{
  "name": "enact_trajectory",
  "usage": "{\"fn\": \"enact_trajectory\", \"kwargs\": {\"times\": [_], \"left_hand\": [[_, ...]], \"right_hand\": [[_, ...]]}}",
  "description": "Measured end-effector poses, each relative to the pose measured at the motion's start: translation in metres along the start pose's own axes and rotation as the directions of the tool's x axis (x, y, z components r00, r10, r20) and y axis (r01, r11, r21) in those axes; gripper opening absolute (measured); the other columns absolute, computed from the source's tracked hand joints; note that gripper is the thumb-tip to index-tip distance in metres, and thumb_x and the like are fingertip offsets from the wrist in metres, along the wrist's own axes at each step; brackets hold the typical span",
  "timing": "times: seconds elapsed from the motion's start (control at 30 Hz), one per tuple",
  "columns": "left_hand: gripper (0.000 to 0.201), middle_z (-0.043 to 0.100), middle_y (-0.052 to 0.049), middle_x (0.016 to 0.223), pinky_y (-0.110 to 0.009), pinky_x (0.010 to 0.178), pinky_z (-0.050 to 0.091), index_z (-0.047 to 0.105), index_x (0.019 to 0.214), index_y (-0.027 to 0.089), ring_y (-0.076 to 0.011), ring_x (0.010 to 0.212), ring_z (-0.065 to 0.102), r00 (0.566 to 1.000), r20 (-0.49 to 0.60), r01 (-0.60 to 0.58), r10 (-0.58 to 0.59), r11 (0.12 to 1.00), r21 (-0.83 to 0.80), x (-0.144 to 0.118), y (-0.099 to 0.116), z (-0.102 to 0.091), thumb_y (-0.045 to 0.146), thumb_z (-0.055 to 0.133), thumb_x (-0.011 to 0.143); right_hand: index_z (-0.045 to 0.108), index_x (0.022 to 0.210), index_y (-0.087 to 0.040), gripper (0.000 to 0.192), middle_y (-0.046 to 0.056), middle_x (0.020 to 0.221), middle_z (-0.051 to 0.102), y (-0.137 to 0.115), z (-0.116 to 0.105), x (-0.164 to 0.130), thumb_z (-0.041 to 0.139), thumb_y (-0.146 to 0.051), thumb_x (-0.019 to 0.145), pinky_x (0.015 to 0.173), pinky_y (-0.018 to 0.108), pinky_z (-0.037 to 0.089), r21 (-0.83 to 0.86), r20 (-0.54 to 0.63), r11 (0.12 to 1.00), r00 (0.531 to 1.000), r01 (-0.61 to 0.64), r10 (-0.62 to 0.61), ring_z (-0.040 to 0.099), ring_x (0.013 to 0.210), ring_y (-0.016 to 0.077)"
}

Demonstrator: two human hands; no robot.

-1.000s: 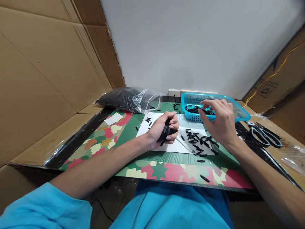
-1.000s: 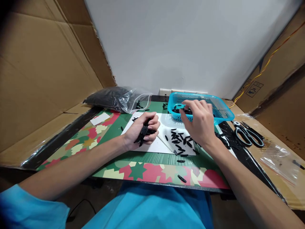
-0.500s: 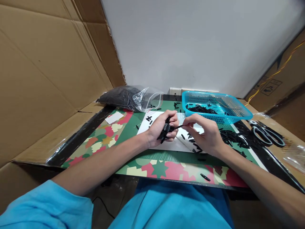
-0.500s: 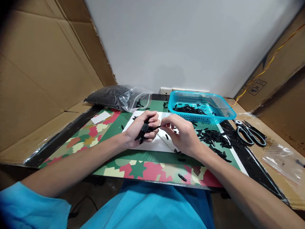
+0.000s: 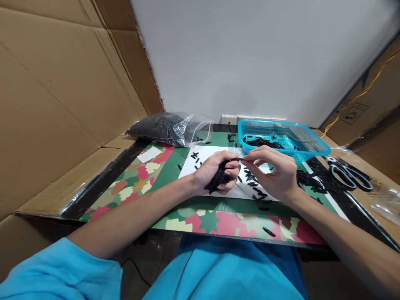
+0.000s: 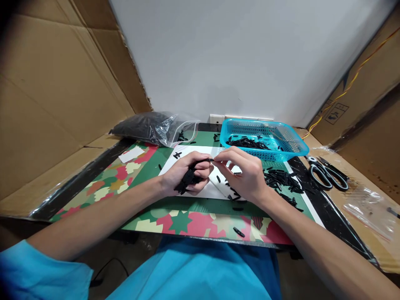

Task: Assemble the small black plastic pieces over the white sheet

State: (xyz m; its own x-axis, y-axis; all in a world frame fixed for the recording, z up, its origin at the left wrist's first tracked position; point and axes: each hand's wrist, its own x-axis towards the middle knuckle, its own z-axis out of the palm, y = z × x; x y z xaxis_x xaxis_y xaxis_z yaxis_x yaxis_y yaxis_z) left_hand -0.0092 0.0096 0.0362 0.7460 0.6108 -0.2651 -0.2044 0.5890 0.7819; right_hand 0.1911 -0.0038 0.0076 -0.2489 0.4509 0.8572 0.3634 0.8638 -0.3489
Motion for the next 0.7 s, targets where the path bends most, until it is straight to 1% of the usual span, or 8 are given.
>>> {"fn": "enact_trajectory", "kwargs": {"times": [0.17,0.37,0.57,0.7], "left_hand": [[0.039,0.034,0.008,0.058,-0.019,0.031,0.029,0.037,0.065,0.021,-0.0085,0.033,0.038,0.999,-0.037,-0.023,0.024,1.000,0.017,-0.0011,0.0011,0.0003,0.040,0.058,0.091],[0.038,0.034,0.008,0.058,-0.020,0.032,0.029,0.037,0.063,0.021,-0.0090,0.034,0.040,0.999,-0.035,-0.034,0.034,0.999,0.009,-0.0013,0.0012,-0.0002,0.038,0.058,0.090],[0.038,0.034,0.008,0.057,-0.019,0.032,0.028,0.036,0.063,0.021,-0.0083,0.034,0.039,0.997,-0.049,-0.059,0.062,0.997,0.048,-0.0024,0.0015,0.0011,0.037,0.061,0.087],[0.038,0.033,0.008,0.057,-0.019,0.032,0.028,0.036,0.063,0.021,-0.0082,0.034,0.039,0.997,-0.055,-0.058,0.061,0.997,0.058,-0.0029,0.0018,0.0021,0.038,0.062,0.085]], "right_hand": [[0.071,0.098,-0.026,0.014,0.003,0.086,0.073,-0.0017,-0.0004,0.0002,0.068,-0.013,0.095,0.055,0.030,0.059,0.012,-0.010,0.999,0.999,-0.032,0.032,0.066,0.070,0.0165],[0.071,0.097,-0.025,0.015,0.002,0.085,0.073,-0.0031,-0.0015,0.0024,0.068,-0.010,0.093,0.055,0.028,0.058,0.011,-0.020,1.000,1.000,-0.019,0.019,0.065,0.068,0.0147],[0.071,0.095,-0.025,0.012,0.002,0.084,0.073,-0.0026,-0.0006,0.0028,0.067,-0.014,0.094,0.053,0.028,0.058,0.002,-0.015,0.999,0.999,-0.039,0.039,0.066,0.066,0.0147],[0.072,0.103,-0.025,0.011,0.003,0.087,0.074,-0.0021,0.0002,0.0025,0.066,-0.018,0.095,0.054,0.027,0.058,0.021,0.003,0.997,0.997,-0.076,0.076,0.067,0.067,0.0149]]}}
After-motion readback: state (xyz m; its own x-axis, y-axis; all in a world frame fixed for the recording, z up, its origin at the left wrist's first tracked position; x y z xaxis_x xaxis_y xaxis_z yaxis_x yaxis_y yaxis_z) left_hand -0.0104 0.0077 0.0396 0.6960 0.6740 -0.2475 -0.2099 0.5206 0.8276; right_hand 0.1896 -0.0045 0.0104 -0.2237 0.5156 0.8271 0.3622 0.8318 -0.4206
